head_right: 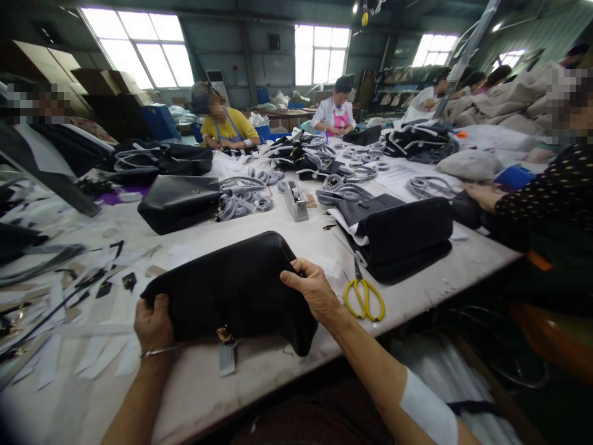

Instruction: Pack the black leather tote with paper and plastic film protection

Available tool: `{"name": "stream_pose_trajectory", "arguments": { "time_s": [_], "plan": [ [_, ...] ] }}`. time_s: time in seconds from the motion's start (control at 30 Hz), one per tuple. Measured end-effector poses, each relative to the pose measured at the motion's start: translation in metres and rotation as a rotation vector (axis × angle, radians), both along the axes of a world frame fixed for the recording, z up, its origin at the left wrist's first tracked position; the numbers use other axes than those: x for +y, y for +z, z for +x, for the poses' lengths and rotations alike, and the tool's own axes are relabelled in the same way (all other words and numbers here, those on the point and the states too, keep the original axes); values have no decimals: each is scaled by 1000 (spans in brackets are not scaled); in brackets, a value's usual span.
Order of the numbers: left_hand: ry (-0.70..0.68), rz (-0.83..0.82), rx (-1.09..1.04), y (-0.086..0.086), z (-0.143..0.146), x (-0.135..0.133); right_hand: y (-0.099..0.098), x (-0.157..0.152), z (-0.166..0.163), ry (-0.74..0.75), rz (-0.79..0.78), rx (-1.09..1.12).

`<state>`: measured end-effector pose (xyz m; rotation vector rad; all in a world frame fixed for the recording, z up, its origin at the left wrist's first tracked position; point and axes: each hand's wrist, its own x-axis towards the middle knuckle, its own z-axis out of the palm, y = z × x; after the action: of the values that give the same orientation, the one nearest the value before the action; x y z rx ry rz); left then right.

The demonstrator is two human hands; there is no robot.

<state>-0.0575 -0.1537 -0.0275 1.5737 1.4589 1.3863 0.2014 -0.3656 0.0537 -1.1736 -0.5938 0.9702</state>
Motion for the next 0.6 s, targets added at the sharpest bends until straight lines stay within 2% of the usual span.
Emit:
{"name": "stream_pose_trajectory", "arguments": {
  "time_s": [0.07, 0.17, 0.27, 0.37, 0.43, 0.5, 0.53, 0.6],
  "plan": [
    [3, 3, -5, 1, 1, 0, 5, -1, 7, 64, -43, -92],
    [14, 28, 12, 1, 1, 0, 26, -4, 13, 148, -142, -428],
    [18, 41, 17, -1, 0, 1, 45, -5, 9, 93, -208, -860],
    [21, 59, 5, -1, -1, 1, 50, -3, 9, -46, -153, -1154],
    [32, 88, -1, 3, -1, 1, 46, 3, 17, -176, -98, -1163],
    [40, 120, -19, 8, 0, 0, 40, 10, 32, -216, -72, -980],
    [37, 133, -31, 11, 1, 0, 38, 14, 40, -144, -68, -844],
    [13, 150, -58, 17, 3, 1, 34, 20, 55, 161, -83, -587]
  ]
}}
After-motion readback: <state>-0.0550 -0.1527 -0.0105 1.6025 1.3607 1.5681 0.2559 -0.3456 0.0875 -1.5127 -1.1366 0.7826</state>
